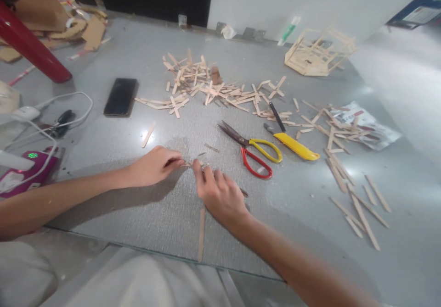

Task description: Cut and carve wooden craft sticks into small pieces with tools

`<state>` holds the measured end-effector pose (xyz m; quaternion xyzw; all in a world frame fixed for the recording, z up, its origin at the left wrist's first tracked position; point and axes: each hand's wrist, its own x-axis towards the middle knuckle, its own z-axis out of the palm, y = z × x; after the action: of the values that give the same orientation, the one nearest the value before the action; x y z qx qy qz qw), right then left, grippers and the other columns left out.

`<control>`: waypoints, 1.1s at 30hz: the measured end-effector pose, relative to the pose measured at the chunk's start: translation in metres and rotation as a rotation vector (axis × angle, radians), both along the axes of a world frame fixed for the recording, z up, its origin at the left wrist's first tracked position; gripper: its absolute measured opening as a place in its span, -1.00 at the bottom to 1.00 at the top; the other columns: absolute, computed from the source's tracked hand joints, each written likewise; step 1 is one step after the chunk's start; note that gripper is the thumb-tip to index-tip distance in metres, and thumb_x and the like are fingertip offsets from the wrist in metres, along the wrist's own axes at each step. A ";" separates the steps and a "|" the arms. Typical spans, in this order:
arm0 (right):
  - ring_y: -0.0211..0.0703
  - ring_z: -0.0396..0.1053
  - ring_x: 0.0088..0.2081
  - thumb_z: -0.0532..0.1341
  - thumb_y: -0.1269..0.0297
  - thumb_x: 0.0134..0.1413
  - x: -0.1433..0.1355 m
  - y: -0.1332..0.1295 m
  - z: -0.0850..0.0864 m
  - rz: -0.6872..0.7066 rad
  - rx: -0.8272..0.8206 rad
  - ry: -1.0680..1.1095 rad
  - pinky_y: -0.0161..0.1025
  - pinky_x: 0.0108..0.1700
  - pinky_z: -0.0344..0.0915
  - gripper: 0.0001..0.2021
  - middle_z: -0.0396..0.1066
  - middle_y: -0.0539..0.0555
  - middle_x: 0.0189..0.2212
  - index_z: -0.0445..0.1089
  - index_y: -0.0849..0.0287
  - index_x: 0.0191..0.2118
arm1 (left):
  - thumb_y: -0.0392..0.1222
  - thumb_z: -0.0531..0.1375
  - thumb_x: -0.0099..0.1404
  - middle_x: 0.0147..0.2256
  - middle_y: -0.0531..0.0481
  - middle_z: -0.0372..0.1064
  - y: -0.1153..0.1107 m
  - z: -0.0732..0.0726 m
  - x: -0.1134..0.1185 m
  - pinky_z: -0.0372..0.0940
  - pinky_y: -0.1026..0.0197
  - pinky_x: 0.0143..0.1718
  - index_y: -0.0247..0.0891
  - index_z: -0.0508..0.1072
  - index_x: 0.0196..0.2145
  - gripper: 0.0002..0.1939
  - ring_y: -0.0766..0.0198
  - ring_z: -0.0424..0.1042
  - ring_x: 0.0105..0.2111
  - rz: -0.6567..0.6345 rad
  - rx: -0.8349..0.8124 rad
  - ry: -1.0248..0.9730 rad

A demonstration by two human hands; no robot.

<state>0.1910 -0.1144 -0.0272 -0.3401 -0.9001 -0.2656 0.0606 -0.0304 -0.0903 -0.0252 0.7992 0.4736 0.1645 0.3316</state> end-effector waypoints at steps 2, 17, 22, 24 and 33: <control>-0.28 0.29 -0.55 0.06 0.59 0.26 0.004 0.002 0.003 -0.023 0.025 0.096 -0.27 -0.49 0.14 -0.59 0.42 -0.01 -0.53 0.40 0.24 0.15 | -0.22 0.02 0.44 -0.64 0.14 0.10 -0.002 0.007 0.000 -0.02 0.27 -0.48 -0.27 0.23 -0.56 -0.62 0.39 0.07 -0.59 0.053 -0.017 -0.025; -0.26 0.57 -0.39 0.19 0.53 0.23 0.017 -0.013 0.018 0.067 -0.103 1.031 -0.33 -0.30 0.56 -0.32 0.62 -0.02 -0.21 0.09 -0.07 0.39 | -0.20 0.11 0.43 -0.51 0.09 0.32 -0.047 0.094 0.024 0.27 0.45 -0.65 -0.31 0.49 -0.03 -0.75 0.44 0.37 -0.61 0.200 -0.365 -0.641; -0.26 0.58 -0.38 0.20 0.57 0.20 0.019 -0.011 0.015 0.086 -0.083 1.022 -0.32 -0.29 0.57 -0.27 0.61 -0.06 -0.23 0.06 -0.11 0.40 | -0.20 0.13 0.42 -0.50 0.10 0.33 -0.049 0.091 0.025 0.28 0.44 -0.65 -0.29 0.44 -0.05 -0.79 0.44 0.38 -0.61 0.187 -0.377 -0.661; -0.26 0.58 -0.36 0.19 0.58 0.21 0.018 -0.011 0.017 0.104 -0.102 1.029 -0.33 -0.30 0.56 -0.27 0.61 -0.05 -0.23 0.05 -0.10 0.40 | -0.20 0.13 0.42 -0.50 0.11 0.34 -0.049 0.091 0.025 0.29 0.44 -0.64 -0.28 0.41 -0.08 -0.83 0.43 0.38 -0.61 0.177 -0.394 -0.659; -0.27 0.53 -0.52 0.13 0.45 0.30 0.018 -0.016 0.023 0.042 -0.209 0.993 -0.35 -0.40 0.52 -0.48 0.61 -0.01 -0.36 0.17 0.06 0.33 | -0.20 0.11 0.43 -0.47 0.08 0.40 -0.052 0.094 0.026 0.31 0.42 -0.62 -0.25 0.30 -0.14 -0.90 0.40 0.43 -0.57 0.156 -0.361 -0.610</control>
<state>0.2090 -0.1305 -0.0043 -0.4112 -0.7913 0.0210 0.4521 -0.0040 -0.1424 0.0688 0.6033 0.4340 0.3338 0.5799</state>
